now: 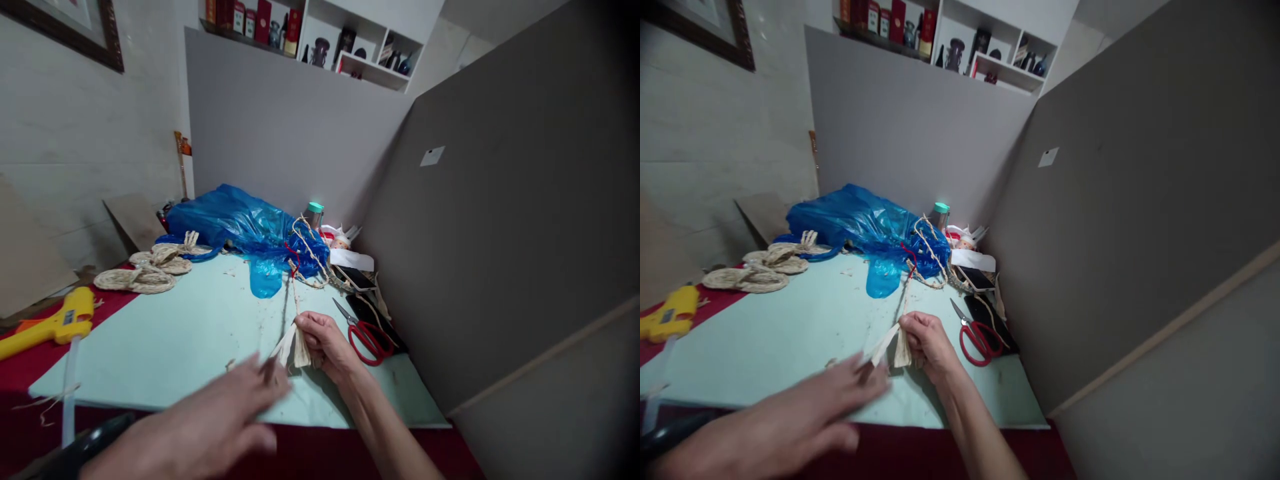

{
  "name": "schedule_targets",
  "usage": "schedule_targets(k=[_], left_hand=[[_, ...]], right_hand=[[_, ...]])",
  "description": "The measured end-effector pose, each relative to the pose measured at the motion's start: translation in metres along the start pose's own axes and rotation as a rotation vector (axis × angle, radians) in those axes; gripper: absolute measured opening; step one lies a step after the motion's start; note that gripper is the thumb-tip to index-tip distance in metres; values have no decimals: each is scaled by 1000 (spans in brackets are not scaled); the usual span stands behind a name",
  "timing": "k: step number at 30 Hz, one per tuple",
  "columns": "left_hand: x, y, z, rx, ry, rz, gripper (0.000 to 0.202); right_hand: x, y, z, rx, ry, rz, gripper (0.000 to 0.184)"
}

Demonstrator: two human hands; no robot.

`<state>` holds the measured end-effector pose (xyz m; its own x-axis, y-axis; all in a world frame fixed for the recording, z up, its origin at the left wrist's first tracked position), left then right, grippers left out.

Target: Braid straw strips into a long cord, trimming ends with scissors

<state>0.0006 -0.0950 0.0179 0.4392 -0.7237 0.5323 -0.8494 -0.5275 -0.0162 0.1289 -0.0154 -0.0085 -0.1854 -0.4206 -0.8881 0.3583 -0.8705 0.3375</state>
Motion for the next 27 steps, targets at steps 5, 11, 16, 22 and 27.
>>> schedule_targets(k=[5, 11, 16, 22, 27], left_hand=[[57, 11, 1, -157, 358, 265, 32], [-46, 3, -52, 464, 174, -253, 33], [-64, -33, -54, 556, 692, -186, 32], [-55, -75, -26, 308, 963, -99, 10], [-62, -71, -13, 285, 1118, -189, 11]], right_hand=[[0, 1, 1, 2, 21, -4, 44], [-2, 1, 2, 24, 83, -25, 46], [-2, 1, 4, 83, 180, -66, 42], [-1, -1, 0, 146, 343, -125, 37], [-5, 5, 5, 214, 639, -212, 29]])
Point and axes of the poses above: each hand's wrist, its own y-axis away from the middle knuckle, its own z-axis out of the palm, x = y × z, the point moved 8 cm from there along -y, towards the middle knuckle, and after that the axes turned 12 degrees about z, right-handed, at the moved point
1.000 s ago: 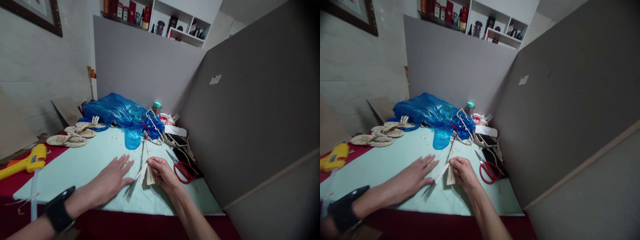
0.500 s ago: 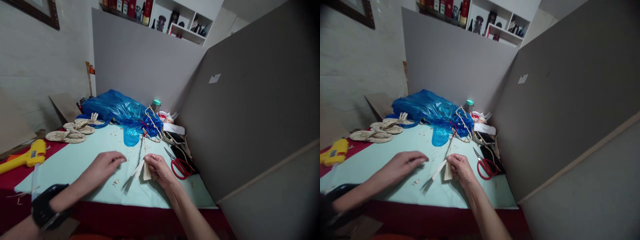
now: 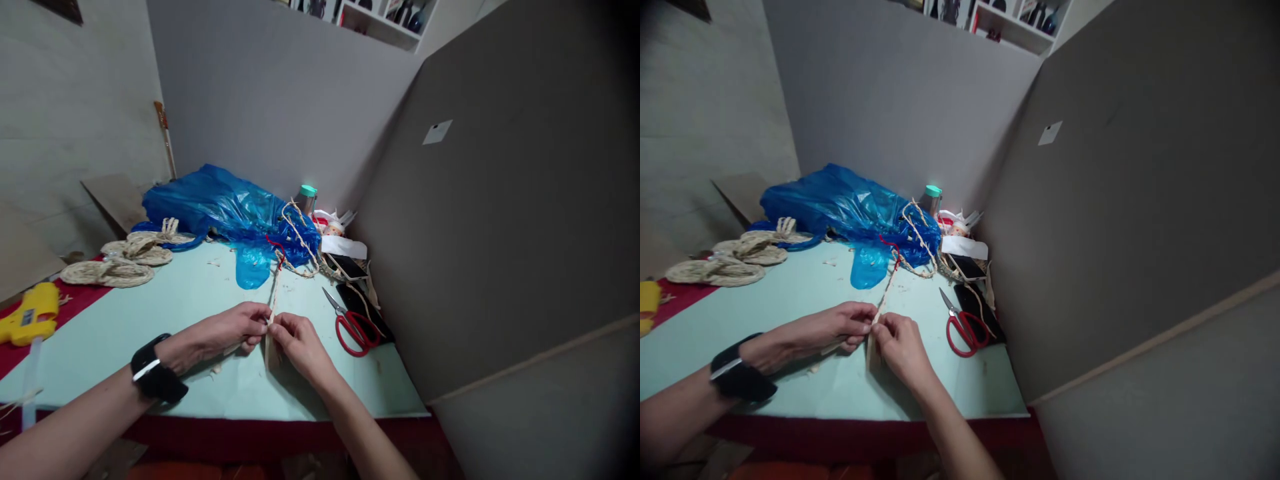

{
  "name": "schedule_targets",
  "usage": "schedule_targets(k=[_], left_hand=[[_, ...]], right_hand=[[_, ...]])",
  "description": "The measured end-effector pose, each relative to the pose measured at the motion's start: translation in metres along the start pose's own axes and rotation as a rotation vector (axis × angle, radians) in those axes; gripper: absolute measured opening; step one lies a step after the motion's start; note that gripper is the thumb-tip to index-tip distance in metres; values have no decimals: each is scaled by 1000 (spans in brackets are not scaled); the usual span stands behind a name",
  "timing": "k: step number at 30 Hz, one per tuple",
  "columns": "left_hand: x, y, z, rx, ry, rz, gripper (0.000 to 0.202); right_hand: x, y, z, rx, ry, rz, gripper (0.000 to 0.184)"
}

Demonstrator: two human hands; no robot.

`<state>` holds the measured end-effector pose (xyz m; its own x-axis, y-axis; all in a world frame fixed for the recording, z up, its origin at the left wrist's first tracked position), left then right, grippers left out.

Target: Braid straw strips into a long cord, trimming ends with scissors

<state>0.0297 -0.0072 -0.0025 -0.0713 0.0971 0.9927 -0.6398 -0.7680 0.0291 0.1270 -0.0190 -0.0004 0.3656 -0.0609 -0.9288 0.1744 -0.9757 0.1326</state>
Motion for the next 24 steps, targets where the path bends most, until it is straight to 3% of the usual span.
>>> schedule_targets(k=[4, 12, 15, 24], left_hand=[[-9, 6, -5, 101, 20, -41, 17], [2, 5, -17, 156, -414, 63, 20], [3, 9, -21, 166, -507, 36, 25], [-28, 17, -21, 143, -345, -173, 27]], right_hand=[[-7, 9, 3, 16, 111, 1, 24], [-6, 18, 2, 49, 215, 59, 23], [-5, 21, 0, 57, 264, 90, 24], [10, 25, 12, 13, 351, 116, 37]])
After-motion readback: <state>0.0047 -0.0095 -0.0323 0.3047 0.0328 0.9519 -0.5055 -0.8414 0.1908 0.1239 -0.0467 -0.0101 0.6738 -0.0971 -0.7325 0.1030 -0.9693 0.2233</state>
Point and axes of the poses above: each hand's wrist, its own y-axis away from the middle knuckle, its own z-axis out of the palm, x = y × z, the point moved 8 cm from there along -y, towards the middle knuckle, and after that the axes turned 12 degrees about z, right-handed, at the moved point
